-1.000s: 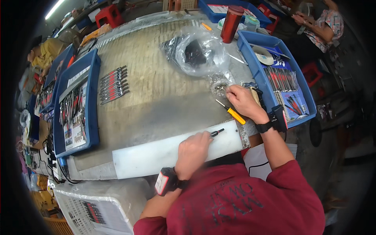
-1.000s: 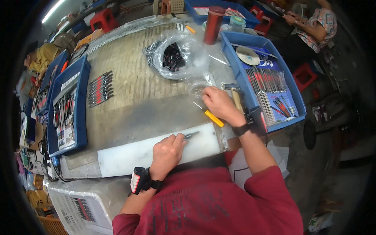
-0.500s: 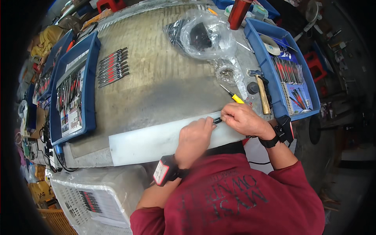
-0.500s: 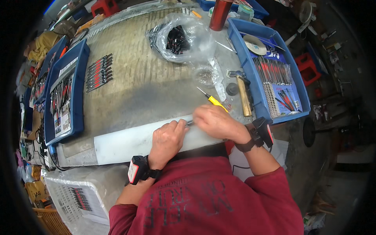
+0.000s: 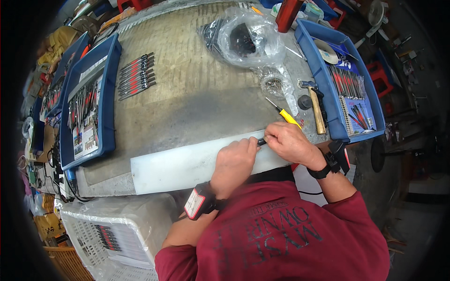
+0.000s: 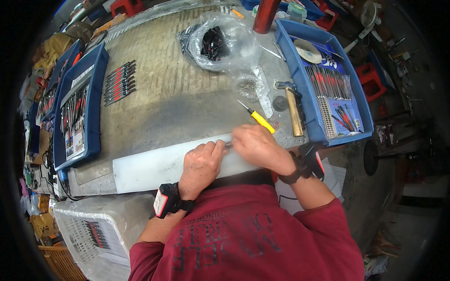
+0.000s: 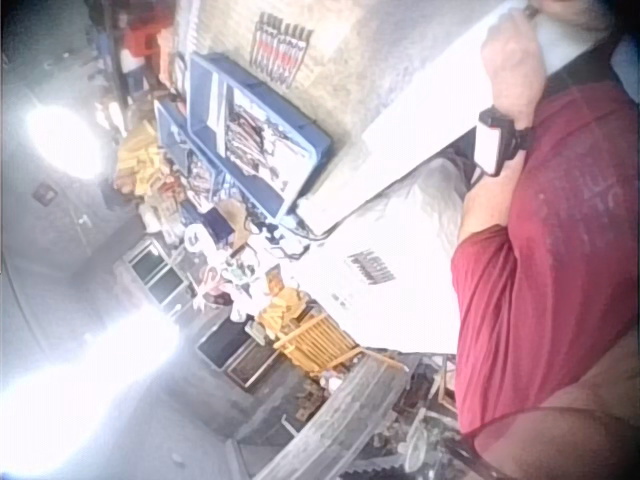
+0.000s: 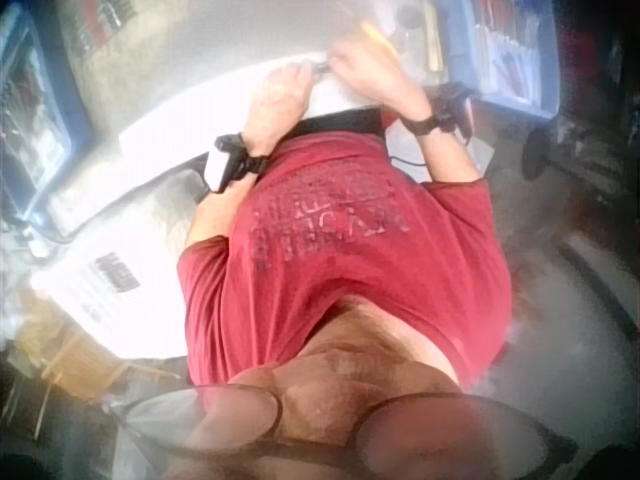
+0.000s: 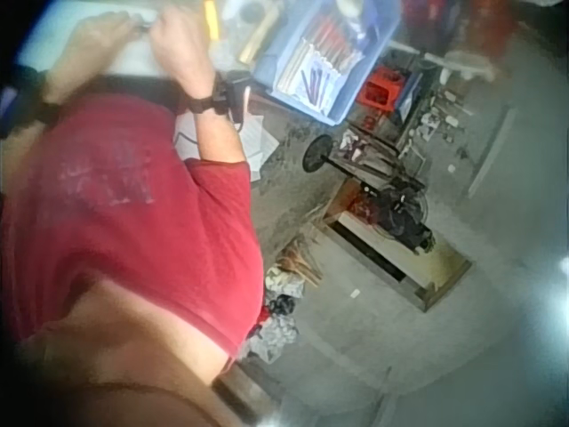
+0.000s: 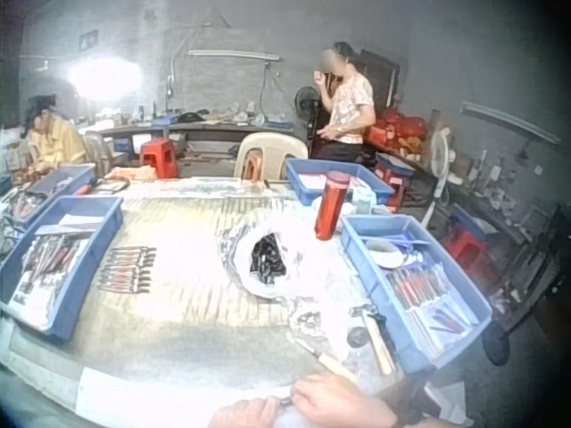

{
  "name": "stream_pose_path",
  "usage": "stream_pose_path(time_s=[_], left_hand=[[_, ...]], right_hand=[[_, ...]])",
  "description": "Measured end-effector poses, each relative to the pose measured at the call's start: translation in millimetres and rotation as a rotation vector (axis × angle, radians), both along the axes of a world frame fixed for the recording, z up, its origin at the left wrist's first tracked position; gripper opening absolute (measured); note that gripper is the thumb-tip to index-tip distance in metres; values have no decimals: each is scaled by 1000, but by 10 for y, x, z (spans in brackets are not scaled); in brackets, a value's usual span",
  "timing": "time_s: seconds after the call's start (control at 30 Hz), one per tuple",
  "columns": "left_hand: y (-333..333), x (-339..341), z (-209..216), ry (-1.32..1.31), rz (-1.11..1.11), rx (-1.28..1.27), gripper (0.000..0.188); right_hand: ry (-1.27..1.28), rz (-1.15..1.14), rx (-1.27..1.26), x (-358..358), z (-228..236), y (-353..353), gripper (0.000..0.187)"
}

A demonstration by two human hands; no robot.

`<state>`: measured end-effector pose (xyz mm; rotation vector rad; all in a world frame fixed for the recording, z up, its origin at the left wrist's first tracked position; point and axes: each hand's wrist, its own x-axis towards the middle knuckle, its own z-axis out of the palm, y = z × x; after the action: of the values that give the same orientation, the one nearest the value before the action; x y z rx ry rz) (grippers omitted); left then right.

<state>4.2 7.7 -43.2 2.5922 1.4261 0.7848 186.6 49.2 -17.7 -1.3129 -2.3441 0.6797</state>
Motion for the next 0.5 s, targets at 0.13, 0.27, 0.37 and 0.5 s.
stream_pose_path(time_s=[0.13,0.27,0.37,0.5], left_hand=[[4,2,-9,-16,0,0,16],[18,8,-9,-98,10,-30,15],[20,0,9,-121,18,-58,16],[25,-5,21,-122,25,-68,18]], right_hand=[[-3,1,75,-18,14,-36,10],[25,37,60,37,84,-1,13],[56,37,16,114,138,66,13],[160,-127,47,258,158,330,12]])
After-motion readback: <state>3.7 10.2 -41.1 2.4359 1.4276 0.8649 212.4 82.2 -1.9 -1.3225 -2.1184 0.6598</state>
